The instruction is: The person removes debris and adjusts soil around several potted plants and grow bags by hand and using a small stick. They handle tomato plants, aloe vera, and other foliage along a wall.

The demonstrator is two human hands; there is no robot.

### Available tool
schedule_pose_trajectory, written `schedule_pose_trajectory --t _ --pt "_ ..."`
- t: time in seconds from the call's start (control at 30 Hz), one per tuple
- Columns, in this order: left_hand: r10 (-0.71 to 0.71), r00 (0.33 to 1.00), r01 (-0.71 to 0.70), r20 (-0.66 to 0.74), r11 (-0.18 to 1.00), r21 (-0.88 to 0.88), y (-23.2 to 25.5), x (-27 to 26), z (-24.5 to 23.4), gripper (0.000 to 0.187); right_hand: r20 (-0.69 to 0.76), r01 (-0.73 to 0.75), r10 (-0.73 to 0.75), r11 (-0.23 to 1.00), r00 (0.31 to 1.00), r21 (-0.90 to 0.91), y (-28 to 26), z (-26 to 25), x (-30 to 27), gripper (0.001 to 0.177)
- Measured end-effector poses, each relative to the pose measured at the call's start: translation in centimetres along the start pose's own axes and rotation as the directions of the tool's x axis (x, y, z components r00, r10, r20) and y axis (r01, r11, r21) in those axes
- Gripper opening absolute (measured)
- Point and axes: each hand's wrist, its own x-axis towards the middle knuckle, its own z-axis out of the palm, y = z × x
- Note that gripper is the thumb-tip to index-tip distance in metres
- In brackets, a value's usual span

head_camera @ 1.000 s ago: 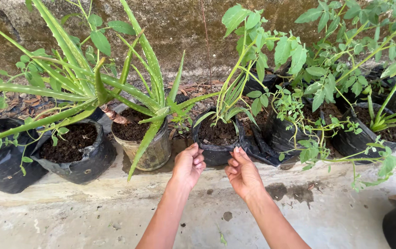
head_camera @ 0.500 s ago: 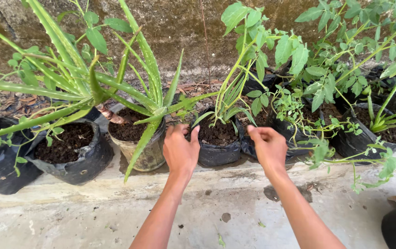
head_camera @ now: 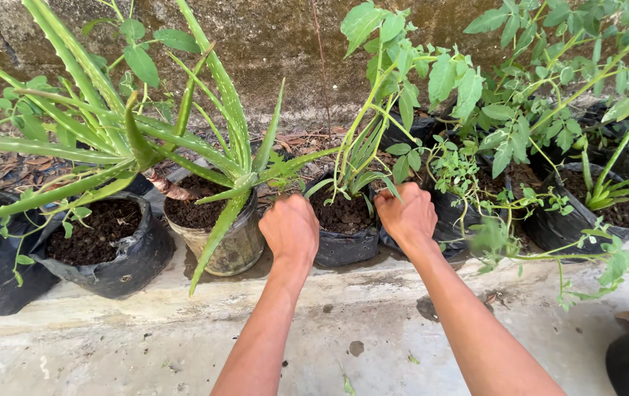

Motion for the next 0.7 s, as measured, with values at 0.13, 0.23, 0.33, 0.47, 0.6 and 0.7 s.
schedule_pose_trajectory --t 0.13,0.23,0.33,0.47,0.6,0.7 --pt "-0.042 0.999 0.041 -0.033 0.998 -0.046 -0.3 0.4 0.3 0.017 0.072 -0.084 0.082 0.996 0.994 0.016 -0.9 -0.5 0.3 0.028" --pt "-0.188 0.980 0.194 0.070 0.976 -0.098 -0.2 0.9 0.1 0.019 0.130 -0.104 0.103 0.995 0.986 0.000 -1.1 -0.7 0.8 0.027" --pt "-0.372 0.913 0.401 0.168 0.896 -0.193 -0.2 1.7 0.5 0.023 0.159 -0.096 0.101 0.995 0.982 -0.036 0.0 0.7 2.1 0.025" --pt "-0.577 0.788 0.608 0.212 0.677 -0.415 -2.1 2.6 3.1 0.026 0.088 -0.149 0.135 0.974 0.987 0.170 4.5 5.2 5.1 0.036" --pt "-0.613 0.613 0.639 0.498 0.014 -0.769 -3.7 4.0 7.0 0.034 0.514 -0.588 0.296 0.517 0.805 0.623 8.2 8.8 8.3 0.026" --pt "-0.642 0.529 0.659 0.555 -0.101 -0.745 -3.9 4.1 7.9 0.038 0.627 -0.702 0.315 0.349 0.712 0.621 8.3 8.4 8.6 0.015"
